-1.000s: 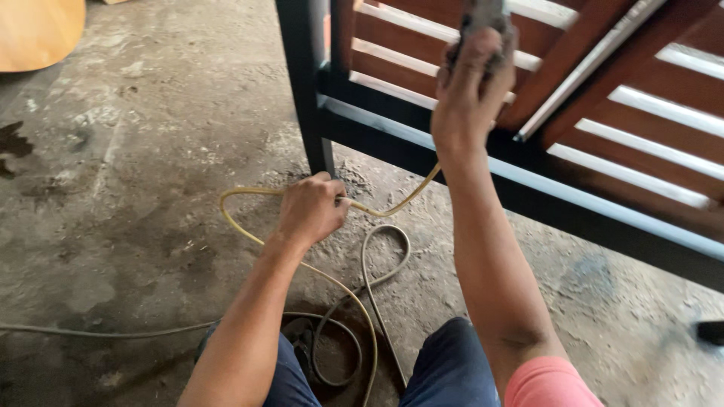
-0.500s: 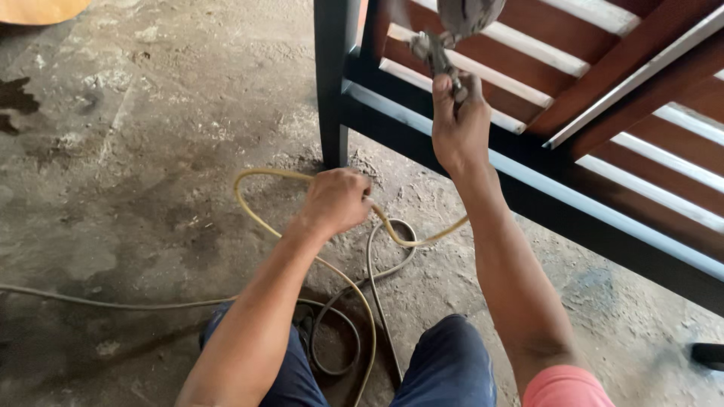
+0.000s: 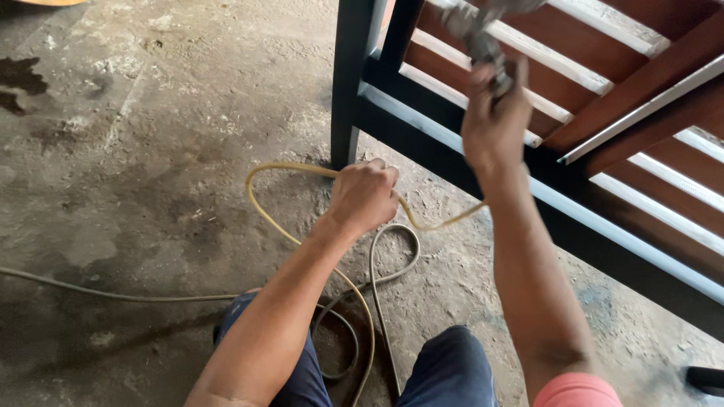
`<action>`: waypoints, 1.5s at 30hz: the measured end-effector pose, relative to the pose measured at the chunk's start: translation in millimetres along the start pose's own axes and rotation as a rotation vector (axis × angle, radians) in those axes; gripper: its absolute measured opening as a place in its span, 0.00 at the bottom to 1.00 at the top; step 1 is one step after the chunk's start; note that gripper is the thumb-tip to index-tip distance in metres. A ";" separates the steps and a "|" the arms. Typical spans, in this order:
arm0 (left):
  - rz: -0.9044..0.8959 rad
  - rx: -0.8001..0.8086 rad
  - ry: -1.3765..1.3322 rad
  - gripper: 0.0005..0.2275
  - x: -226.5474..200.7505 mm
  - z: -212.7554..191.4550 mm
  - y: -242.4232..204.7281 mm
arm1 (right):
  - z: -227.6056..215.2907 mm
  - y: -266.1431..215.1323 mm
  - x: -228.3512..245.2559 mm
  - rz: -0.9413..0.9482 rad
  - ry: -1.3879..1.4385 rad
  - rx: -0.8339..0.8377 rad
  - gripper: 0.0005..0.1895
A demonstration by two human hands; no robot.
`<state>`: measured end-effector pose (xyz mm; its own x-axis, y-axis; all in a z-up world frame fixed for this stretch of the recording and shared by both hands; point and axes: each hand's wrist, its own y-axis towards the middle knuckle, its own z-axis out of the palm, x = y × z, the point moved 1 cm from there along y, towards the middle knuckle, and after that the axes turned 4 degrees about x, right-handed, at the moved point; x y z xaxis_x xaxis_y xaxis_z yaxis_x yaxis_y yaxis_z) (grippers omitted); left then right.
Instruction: The person uses a spray gun to apply paint or a finish to the black frame and wooden slats of a furniture piece.
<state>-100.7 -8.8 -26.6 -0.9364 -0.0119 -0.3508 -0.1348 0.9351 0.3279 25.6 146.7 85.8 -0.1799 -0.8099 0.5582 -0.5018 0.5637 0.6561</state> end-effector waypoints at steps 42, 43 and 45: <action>0.090 -0.211 -0.025 0.01 10.4 5.5 5.8 | -34.5 15.4 4.9 -0.311 0.035 -0.113 0.22; 0.090 -0.213 -0.023 0.01 9.7 3.0 6.1 | -38.3 26.1 5.5 -0.313 0.036 -0.115 0.22; 0.017 -0.136 -0.030 0.03 9.2 -0.5 4.8 | -42.6 48.6 4.8 -0.464 0.074 -0.200 0.22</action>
<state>-110.1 -4.6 -27.8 -0.9292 0.0161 -0.3692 -0.1633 0.8783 0.4493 36.4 177.1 142.0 0.0878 -0.9726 0.2152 -0.3419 0.1735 0.9236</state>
